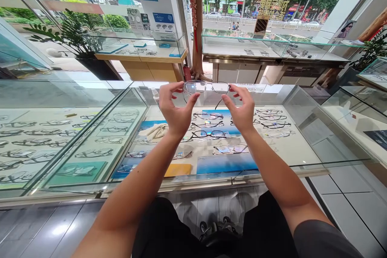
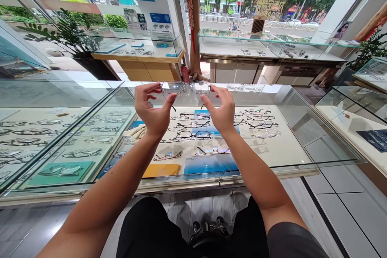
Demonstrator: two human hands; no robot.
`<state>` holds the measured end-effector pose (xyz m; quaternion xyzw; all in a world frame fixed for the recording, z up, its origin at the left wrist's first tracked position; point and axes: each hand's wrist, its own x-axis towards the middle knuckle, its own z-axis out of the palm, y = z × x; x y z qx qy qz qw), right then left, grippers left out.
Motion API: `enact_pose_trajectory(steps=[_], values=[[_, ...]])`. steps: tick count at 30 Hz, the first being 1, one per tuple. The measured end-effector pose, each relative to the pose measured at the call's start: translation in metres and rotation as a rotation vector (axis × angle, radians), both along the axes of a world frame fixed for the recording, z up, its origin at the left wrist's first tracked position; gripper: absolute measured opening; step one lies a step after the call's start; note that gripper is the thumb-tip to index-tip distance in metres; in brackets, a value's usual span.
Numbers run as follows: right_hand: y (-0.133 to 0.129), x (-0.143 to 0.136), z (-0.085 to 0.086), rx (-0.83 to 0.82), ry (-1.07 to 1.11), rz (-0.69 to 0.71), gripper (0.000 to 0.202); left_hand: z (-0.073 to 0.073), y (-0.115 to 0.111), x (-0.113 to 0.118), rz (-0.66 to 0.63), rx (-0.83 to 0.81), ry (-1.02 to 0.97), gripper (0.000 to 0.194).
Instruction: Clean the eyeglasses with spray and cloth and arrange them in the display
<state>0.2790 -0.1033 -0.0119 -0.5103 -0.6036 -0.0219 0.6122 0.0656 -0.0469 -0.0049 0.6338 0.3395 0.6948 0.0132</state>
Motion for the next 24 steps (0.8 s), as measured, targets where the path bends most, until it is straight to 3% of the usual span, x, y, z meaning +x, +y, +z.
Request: enact_pose_trajectory(steps=[7, 16, 20, 24], values=[[0.0, -0.001, 0.0, 0.054, 0.025, -0.008, 0.039, 0.0, 0.0, 0.0, -0.022, 0.07, 0.033, 0.05], [-0.001, -0.004, 0.0, 0.22, -0.096, -0.131, 0.037, -0.008, 0.007, 0.001, -0.123, 0.002, 0.037, 0.055], [-0.002, -0.005, 0.0, 0.211, -0.126, -0.125, 0.036, -0.01, 0.008, 0.002, -0.133, -0.039, 0.03, 0.057], [-0.002, -0.006, 0.001, 0.174, -0.102, -0.097, 0.036, -0.01, 0.006, 0.003, -0.082, 0.022, 0.012, 0.057]])
